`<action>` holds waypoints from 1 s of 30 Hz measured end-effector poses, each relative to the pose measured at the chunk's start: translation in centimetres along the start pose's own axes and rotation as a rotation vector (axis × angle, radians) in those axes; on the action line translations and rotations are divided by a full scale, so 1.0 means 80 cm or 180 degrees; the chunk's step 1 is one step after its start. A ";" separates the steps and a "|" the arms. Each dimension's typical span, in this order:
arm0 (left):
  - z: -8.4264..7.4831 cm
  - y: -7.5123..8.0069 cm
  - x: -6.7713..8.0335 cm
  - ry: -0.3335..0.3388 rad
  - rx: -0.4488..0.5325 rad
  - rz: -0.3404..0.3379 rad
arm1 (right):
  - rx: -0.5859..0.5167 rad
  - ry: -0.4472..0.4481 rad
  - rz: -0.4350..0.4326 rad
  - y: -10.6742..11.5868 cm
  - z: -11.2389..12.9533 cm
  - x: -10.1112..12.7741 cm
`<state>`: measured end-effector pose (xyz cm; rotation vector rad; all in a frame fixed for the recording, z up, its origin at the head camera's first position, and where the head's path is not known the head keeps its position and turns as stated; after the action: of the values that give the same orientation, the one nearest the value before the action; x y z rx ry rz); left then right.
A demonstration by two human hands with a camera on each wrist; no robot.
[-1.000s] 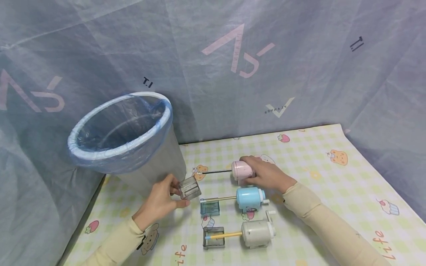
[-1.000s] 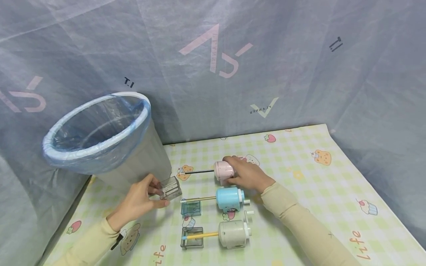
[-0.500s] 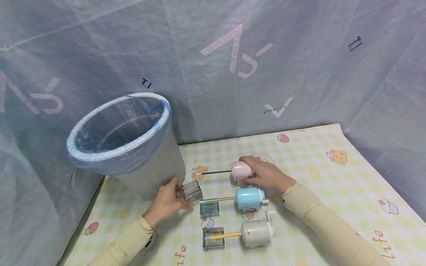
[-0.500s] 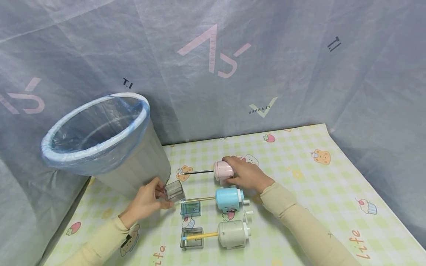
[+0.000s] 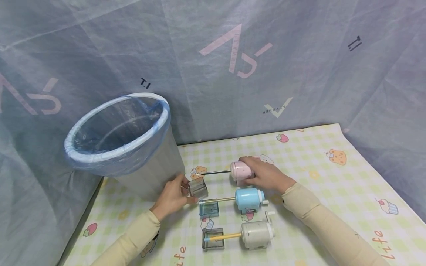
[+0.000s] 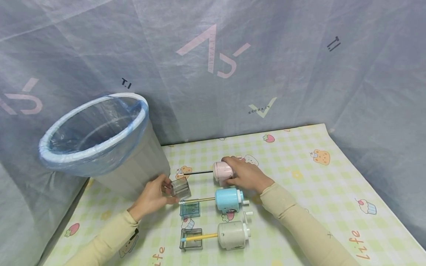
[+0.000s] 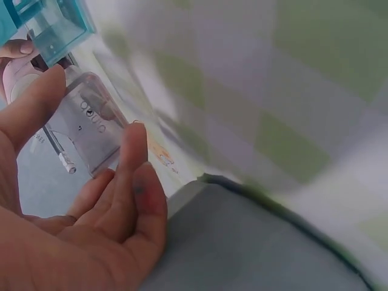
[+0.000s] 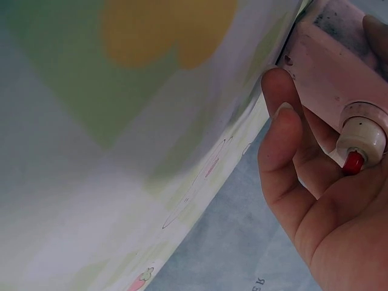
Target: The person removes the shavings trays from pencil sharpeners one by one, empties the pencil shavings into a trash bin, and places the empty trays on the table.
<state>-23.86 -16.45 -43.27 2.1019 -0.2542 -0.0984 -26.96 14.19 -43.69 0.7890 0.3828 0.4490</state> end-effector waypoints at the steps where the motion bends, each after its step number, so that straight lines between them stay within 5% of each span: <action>1: -0.001 -0.001 -0.002 -0.0008 0.0001 -0.0009 | -0.0004 -0.0001 -0.0002 0.000 0.000 0.000; 30: -0.027 -0.031 -0.037 -0.0221 0.0355 0.0029 | -0.0012 -0.0014 0.0006 0.000 0.001 0.000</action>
<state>-26.01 -12.74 -44.35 2.2105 -0.3174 -0.1550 -26.88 14.12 -43.64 0.7866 0.3770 0.4497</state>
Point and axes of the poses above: each hand's wrist, its own x-axis away from the middle knuckle, its own y-axis out of the back of the hand, z = x × y, the point moved 7 cm from there along -x, towards the middle knuckle, and after that the axes turned 10 degrees about -x, right-handed, at the moved point
